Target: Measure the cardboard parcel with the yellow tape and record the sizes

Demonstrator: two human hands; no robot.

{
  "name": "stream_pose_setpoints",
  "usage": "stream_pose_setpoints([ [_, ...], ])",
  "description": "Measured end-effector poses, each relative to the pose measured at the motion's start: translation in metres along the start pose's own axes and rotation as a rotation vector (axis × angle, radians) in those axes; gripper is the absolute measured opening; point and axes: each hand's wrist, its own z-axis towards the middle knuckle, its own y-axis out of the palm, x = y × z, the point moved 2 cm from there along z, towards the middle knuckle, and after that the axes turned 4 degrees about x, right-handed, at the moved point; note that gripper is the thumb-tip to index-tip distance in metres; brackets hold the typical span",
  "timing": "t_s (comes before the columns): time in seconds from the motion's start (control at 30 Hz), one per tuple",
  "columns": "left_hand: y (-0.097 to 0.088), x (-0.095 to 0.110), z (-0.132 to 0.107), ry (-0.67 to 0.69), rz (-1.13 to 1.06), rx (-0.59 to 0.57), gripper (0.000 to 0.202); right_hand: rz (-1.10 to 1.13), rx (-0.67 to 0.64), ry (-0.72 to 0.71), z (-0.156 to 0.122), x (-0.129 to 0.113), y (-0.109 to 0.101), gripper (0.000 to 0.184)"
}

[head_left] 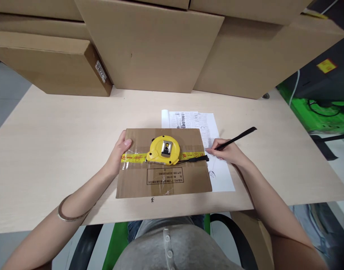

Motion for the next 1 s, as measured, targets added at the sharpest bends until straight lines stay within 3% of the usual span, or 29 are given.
stream_pose_setpoints([
  [0.6,0.0027,0.003,-0.0034,0.004,0.011,-0.03,0.037,-0.015,-0.014,0.019,-0.0003,-0.0001,-0.0013,0.041],
  [1.0,0.002,0.0024,-0.0022,0.02,0.007,-0.04,0.041,-0.175,-0.023,-0.03,0.0002,-0.001,-0.0028,0.042],
])
